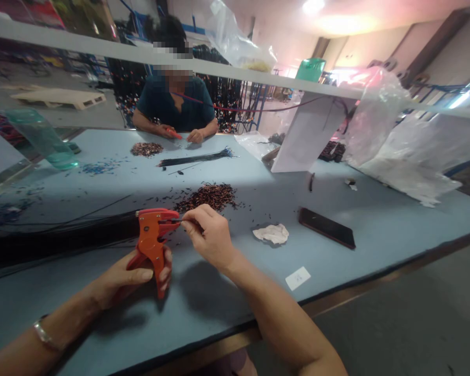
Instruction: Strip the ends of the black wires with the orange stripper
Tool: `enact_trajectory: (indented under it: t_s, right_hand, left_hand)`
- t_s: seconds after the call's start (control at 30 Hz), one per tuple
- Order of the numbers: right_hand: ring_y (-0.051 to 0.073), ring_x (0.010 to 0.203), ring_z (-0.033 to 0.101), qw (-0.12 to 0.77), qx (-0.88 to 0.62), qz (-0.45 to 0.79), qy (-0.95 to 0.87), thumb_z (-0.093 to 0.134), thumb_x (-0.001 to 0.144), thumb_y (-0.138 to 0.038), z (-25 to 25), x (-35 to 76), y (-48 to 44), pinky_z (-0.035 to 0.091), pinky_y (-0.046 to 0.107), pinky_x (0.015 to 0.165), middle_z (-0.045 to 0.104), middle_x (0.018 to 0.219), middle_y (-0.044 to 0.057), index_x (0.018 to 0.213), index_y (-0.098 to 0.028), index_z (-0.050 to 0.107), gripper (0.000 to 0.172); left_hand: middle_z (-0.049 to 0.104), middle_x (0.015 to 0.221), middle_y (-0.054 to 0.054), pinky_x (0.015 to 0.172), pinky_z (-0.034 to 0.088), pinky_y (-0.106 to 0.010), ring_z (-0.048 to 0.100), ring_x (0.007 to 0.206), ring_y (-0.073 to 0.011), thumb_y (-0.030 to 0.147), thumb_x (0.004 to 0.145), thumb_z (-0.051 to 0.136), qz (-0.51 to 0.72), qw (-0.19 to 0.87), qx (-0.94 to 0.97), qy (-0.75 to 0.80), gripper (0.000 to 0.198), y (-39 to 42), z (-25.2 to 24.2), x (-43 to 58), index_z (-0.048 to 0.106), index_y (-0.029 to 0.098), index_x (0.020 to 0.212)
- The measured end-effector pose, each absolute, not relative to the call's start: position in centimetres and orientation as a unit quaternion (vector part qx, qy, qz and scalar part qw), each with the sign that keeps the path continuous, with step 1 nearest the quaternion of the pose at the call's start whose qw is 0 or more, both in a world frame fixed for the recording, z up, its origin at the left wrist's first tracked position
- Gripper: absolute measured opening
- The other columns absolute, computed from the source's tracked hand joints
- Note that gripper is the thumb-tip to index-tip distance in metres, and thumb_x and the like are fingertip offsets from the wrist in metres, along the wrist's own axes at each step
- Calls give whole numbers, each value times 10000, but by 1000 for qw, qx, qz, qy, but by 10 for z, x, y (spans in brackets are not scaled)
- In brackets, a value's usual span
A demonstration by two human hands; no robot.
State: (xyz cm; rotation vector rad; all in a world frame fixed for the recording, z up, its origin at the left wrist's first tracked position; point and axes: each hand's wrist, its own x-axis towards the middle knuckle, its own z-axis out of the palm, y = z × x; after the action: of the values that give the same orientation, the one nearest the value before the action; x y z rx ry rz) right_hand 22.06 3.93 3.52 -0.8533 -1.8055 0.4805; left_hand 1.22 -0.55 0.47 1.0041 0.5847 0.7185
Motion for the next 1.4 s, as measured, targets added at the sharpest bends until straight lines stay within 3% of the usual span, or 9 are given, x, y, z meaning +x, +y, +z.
enact_trajectory:
  t_s: [0.33, 1.4]
  right_hand:
    - [126, 724, 563, 515, -317, 173, -778, 507, 895, -171, 37, 223, 39, 460, 238, 655, 605, 812, 44, 864, -185, 653, 150]
    - [113, 684, 545, 493, -358, 124, -783, 523, 905, -201, 35, 223, 38, 428, 220, 656, 599, 747, 15, 803, -173, 611, 138]
  left_hand:
    - [634, 827, -51, 678, 512, -350, 633, 741, -208, 313, 772, 732, 328, 782, 466, 253, 367, -4, -2, 8, 595, 149, 1070]
    - [648, 832, -44, 684, 532, -351, 638, 749, -207, 319, 761, 758, 324, 780, 467, 260, 370, -5, 0, 10, 610, 170, 1066]
